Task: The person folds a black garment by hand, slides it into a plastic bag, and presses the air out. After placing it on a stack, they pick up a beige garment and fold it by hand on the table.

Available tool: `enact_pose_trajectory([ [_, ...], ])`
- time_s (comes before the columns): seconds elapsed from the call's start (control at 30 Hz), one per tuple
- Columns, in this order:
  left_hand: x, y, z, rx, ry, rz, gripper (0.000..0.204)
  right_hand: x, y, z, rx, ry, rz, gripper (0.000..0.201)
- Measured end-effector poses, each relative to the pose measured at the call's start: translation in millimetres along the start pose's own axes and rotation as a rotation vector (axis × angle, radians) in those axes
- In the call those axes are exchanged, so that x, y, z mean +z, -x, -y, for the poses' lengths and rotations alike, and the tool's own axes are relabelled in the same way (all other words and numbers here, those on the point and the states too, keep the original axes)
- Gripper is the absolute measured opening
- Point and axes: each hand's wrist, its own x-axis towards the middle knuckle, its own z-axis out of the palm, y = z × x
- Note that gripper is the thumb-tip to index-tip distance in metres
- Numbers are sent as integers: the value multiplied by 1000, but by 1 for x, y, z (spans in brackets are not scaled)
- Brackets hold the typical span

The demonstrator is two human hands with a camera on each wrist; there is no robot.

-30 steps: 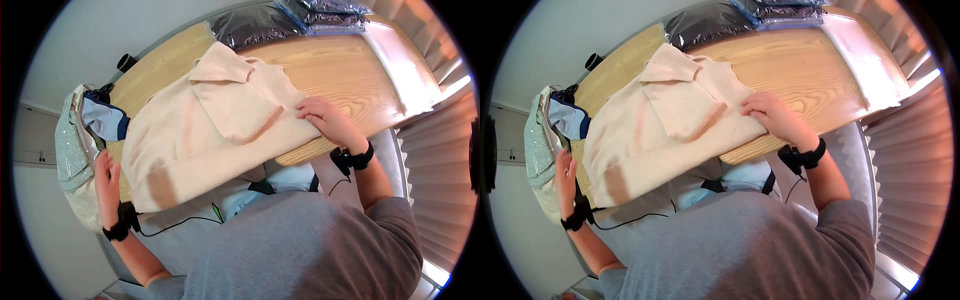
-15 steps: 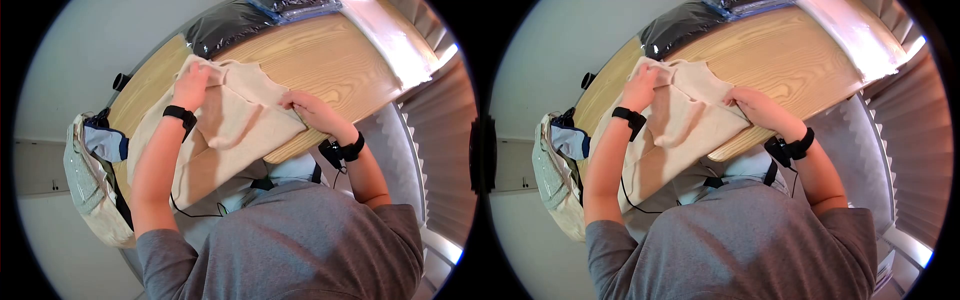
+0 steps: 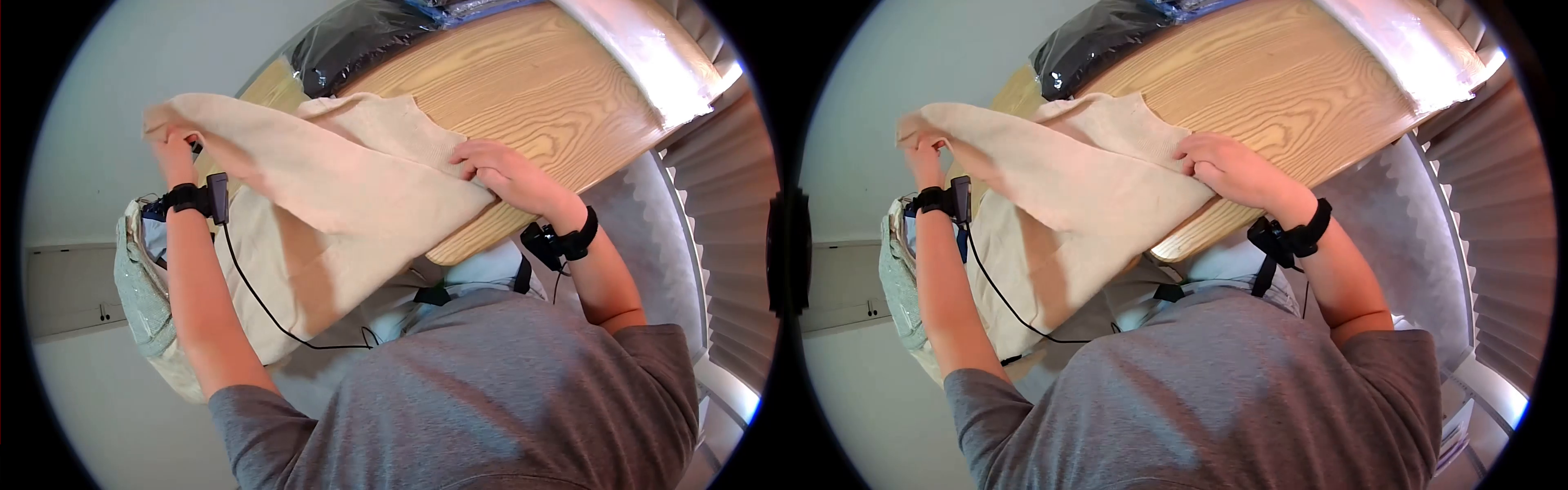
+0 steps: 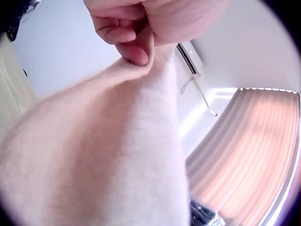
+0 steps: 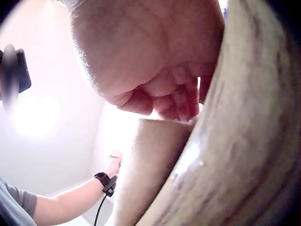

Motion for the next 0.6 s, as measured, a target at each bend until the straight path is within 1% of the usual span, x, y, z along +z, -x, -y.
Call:
enact_pose_trajectory([
  [0.03, -7, -5, 1, 6, -8, 3, 12, 1, 0, 0, -7, 22, -20, 15],
  [0.1, -17, -8, -2, 9, 48, -98, 13, 0, -2, 7, -16, 42, -44, 15],
  [0.17, -21, -7, -3, -12, 61, -93, 15, -7, -2, 17, 147, 36, 101, 12],
  [0.2, -23, -6, -3, -38, 76, -91, 17, -6, -2, 15, 148, 37, 100, 12],
  [0.27, -21, 0, -4, -59, 64, -59, 17, -2, -1, 8, 139, 25, 45, 16],
  [0.3, -20, 4, -6, -79, 52, -29, 18, -1, -1, 6, 141, 26, 48, 16],
  [0.33, -18, 9, -7, -83, 53, -31, 18, 0, -2, 5, 149, 17, 10, 16],
  [0.37, -17, 13, -7, -81, 71, 9, 19, 2, -1, 5, 156, 8, -27, 17],
  [0.4, -18, 15, -7, -78, 90, 46, 20, 3, -1, 6, 155, 8, -21, 17],
  [0.43, -21, 16, -8, -83, 90, 40, 20, 5, -1, 7, 178, 3, -56, 20],
  [0.47, -26, 16, -9, -71, 165, 51, 23, 7, -2, 8, 201, -2, -89, 24],
  [0.5, -30, 16, -10, -57, 240, 61, 27, 9, -2, 8, 197, -2, -79, 24],
  [0.53, -35, 18, -9, -62, 239, 49, 27, 12, -3, 8, 143, 25, -145, 26],
  [0.57, -41, 22, -9, -149, 131, 176, 35, 15, -3, 8, 87, 46, -207, 29],
  [0.6, -51, 24, -7, -238, 20, 295, 45, 17, -3, 7, 75, 35, -189, 29],
])
